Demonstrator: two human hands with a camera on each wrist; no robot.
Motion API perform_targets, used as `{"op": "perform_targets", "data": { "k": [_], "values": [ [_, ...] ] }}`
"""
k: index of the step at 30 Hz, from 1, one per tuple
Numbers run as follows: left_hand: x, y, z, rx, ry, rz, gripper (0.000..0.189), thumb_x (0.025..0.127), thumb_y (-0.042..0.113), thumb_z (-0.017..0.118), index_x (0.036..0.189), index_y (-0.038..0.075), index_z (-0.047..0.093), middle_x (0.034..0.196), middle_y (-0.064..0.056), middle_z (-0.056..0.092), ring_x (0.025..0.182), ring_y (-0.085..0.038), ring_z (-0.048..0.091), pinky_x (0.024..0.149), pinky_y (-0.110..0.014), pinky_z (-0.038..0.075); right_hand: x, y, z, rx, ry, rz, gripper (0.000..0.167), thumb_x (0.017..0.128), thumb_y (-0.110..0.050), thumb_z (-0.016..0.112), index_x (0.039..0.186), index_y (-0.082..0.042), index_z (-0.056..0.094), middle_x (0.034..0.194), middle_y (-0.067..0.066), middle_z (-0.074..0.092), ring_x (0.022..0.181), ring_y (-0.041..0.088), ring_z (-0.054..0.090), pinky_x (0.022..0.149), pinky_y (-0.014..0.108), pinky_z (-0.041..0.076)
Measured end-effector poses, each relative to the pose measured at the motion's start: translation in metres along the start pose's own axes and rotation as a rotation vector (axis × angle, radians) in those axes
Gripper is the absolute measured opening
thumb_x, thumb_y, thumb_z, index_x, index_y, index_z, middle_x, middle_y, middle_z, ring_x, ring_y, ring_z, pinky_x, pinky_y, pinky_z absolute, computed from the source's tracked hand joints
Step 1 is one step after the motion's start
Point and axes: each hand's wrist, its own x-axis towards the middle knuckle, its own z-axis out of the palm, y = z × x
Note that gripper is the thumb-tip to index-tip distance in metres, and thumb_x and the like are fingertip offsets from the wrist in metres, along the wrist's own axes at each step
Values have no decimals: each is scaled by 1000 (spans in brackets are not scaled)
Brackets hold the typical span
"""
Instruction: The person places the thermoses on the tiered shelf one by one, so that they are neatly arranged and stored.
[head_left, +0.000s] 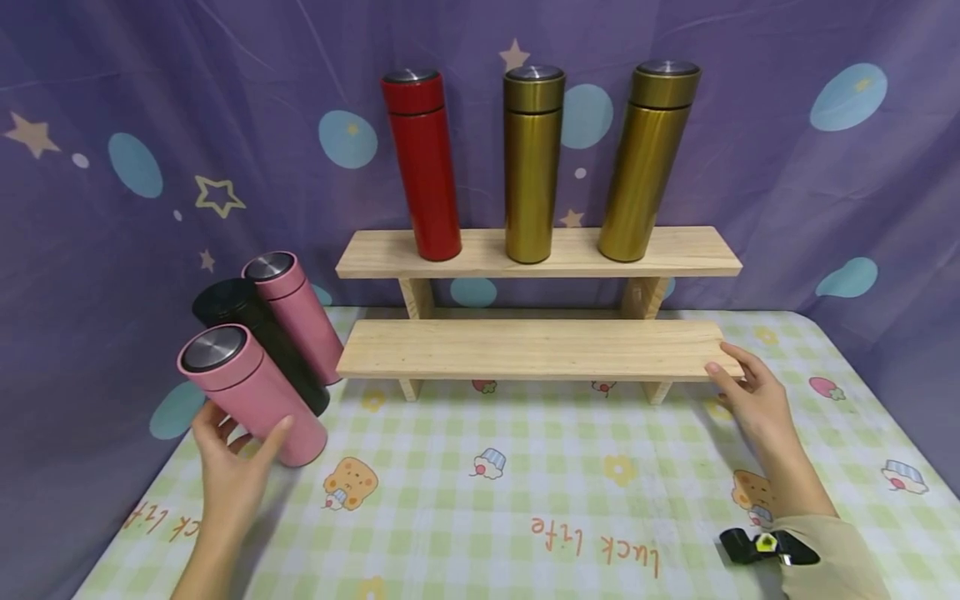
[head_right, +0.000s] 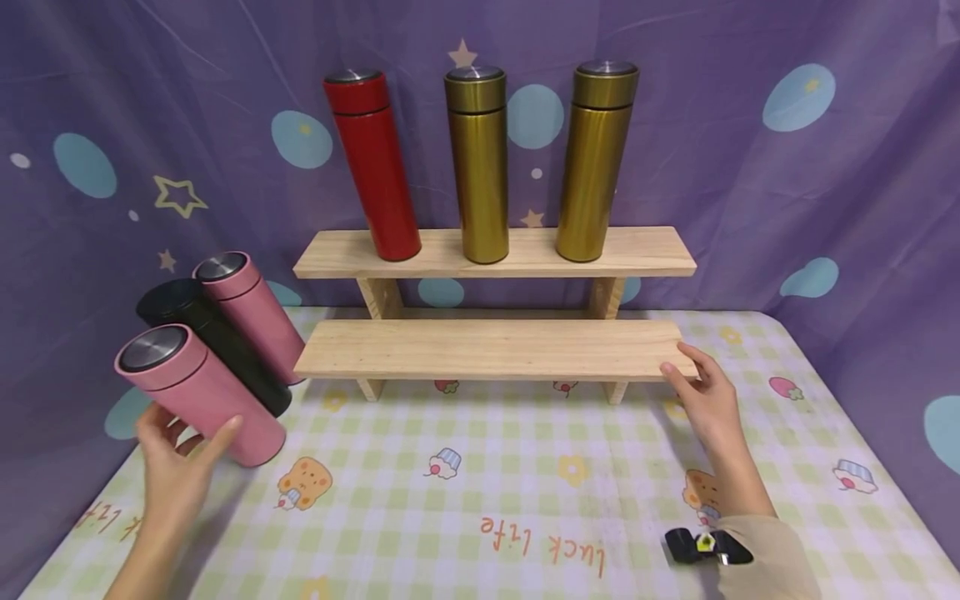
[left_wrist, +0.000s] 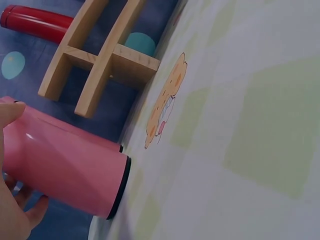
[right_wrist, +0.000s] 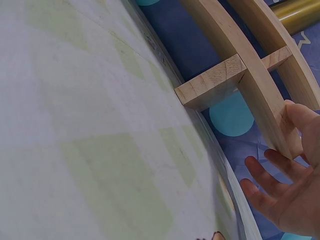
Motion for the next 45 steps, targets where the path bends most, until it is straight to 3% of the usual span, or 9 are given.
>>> {"op": "perform_targets", "data": {
  "k": [7, 14, 24, 32, 40, 45],
  "values": [
    [4, -2, 8, 18, 23, -10, 87, 83, 8, 79, 149, 18, 24, 132, 9, 33, 113, -6, 39, 89, -11, 34, 0, 1, -1, 2, 3, -8, 71, 94, -50, 61, 154, -21, 36, 161, 15, 17, 88, -8, 51, 71, 12, 50],
    [6, -2, 11, 3, 48, -36, 87, 83, 10, 79, 150, 21, 25, 132, 10, 34, 115, -7, 38, 93, -22, 33, 0, 1, 0, 12, 1, -14, 71, 95, -49, 61, 155, -21, 36, 161, 15, 19, 90, -3, 53, 72, 12, 50],
    [8, -2, 10, 12, 80, -45, 86, 79, 9, 83, 148, 18, 32, 129, 12, 39, 110, -6, 42, 86, -16, 36, 1, 1, -1, 16, -2, 4, 71, 94, -50, 61, 155, -23, 36, 162, 13, 17, 91, -7, 51, 72, 12, 49],
    [3, 2, 9, 43, 67, -40, 86, 76, 7, 86, 146, 16, 37, 128, 12, 43, 108, -6, 45, 87, -15, 39, 0, 0, 0, 9, -1, -4, 71, 94, -50, 61, 155, -22, 36, 162, 14, 18, 91, -8, 50, 71, 12, 49],
    [-4, 12, 13, -40, 71, 41, 84, 72, -2, 85, 143, 14, 42, 127, 10, 46, 111, -10, 48, 87, -14, 41, 0, 0, 1, 5, 1, -8, 72, 94, -50, 61, 155, -22, 35, 162, 15, 18, 91, -6, 50, 71, 12, 49],
    [-9, 27, 15, -97, 51, 86, 82, 71, -9, 82, 140, 13, 44, 127, 6, 49, 112, -12, 50, 87, -14, 42, 0, 0, 0, 12, 5, -18, 71, 94, -49, 61, 155, -22, 36, 161, 15, 20, 89, -6, 51, 70, 12, 49]
  ]
}}
